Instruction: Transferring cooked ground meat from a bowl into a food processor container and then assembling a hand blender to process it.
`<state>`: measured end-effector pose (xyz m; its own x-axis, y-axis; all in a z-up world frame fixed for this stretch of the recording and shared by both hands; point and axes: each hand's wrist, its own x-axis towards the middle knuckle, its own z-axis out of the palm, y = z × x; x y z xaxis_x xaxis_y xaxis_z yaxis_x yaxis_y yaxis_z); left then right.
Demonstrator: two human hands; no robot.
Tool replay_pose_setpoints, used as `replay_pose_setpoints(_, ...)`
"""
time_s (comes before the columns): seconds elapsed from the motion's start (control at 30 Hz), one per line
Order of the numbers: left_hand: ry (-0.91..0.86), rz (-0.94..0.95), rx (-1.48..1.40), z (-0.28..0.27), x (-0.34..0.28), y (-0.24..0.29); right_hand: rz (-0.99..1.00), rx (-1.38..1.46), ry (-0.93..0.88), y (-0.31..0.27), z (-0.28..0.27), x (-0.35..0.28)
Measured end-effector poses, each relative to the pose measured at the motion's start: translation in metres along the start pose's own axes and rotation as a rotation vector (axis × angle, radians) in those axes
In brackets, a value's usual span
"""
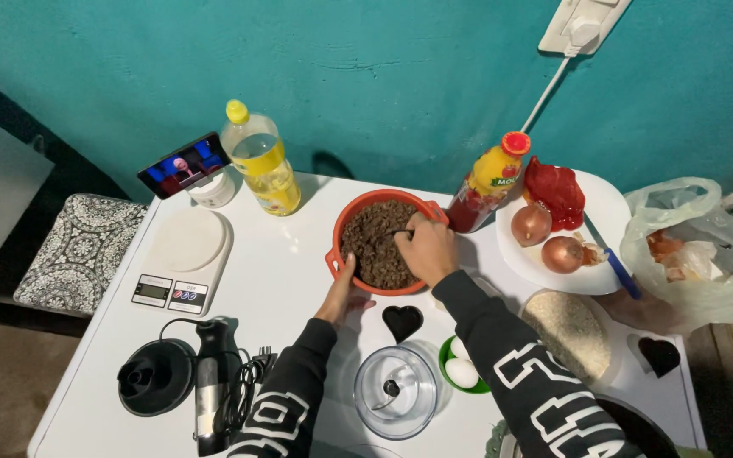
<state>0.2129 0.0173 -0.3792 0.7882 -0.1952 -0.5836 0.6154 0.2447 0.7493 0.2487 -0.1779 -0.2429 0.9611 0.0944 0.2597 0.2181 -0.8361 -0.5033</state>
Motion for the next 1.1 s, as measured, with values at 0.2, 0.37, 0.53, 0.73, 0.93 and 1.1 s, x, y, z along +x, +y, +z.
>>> replay_pose_setpoints(0.2, 0.077, 0.128, -0.079, 0.007, 0.017, -0.010, 0.213, -0.111, -0.215, -0.006, 0.008, 0.006)
replay_pose_setpoints(0.37, 0.085, 0.294, -0.164, 0.018, 0.027, -0.007, 0.320, -0.011, -0.223, 0.029, 0.011, 0.009)
replay_pose_setpoints(0.53, 0.109, 0.385, -0.286, 0.024, 0.012, 0.014, 0.368, 0.168, -0.295, 0.051, 0.008, 0.006)
replay_pose_setpoints(0.73, 0.047, 0.280, -0.625, 0.007, 0.008, 0.010, 0.165, 0.154, -0.216, 0.039, -0.024, -0.015)
replay_pose_setpoints(0.93, 0.076, 0.380, -0.642, -0.013, -0.058, 0.044, 0.356, 0.238, -0.362, -0.041, -0.103, -0.022)
replay_pose_setpoints(1.1, 0.150, 0.548, -0.716, -0.036, -0.119, 0.069, 0.041, 0.497, -0.275, -0.076, -0.152, -0.039)
